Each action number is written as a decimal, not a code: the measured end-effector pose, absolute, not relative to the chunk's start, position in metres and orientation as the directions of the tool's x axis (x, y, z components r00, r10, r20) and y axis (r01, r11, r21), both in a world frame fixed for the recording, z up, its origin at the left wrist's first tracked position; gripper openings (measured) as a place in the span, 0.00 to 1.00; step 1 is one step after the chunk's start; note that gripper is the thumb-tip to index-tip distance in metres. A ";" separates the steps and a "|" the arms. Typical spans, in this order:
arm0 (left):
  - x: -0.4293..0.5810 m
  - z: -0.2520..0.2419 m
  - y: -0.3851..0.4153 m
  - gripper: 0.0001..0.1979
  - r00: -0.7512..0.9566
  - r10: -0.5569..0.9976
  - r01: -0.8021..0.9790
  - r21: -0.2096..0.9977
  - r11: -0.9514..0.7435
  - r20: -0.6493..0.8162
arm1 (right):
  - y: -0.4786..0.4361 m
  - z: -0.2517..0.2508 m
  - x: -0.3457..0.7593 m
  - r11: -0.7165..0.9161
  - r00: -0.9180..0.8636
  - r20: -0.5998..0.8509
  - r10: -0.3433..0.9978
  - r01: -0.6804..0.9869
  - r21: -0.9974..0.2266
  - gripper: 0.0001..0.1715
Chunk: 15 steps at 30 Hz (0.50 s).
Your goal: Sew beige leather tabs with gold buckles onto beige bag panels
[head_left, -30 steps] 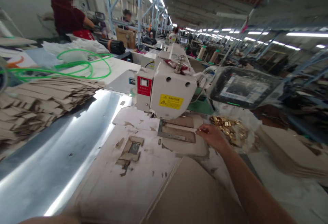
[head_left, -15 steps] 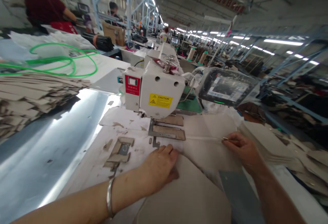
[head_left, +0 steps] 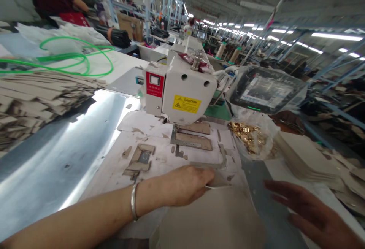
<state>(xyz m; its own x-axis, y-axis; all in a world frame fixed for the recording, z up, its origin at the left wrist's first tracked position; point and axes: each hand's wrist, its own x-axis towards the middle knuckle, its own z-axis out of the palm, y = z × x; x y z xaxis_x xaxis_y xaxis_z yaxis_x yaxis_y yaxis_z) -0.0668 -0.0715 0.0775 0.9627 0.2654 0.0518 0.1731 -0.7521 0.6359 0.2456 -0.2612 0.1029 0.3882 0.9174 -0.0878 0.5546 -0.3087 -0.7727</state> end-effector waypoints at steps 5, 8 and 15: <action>-0.066 0.067 -0.081 0.05 0.795 0.604 0.473 0.682 -0.557 -0.058 | -0.226 0.077 0.164 -0.523 0.346 -0.443 0.827 0.182 -0.833 0.33; -0.060 0.068 -0.080 0.07 0.714 0.689 0.563 0.686 -0.461 -0.123 | -0.225 0.077 0.153 -0.617 0.388 -0.607 0.694 -0.115 -0.778 0.40; -0.058 0.065 -0.087 0.17 0.865 0.501 0.391 0.597 -0.700 0.022 | -0.201 0.100 0.212 -0.613 0.685 -0.446 0.576 0.001 -0.790 0.41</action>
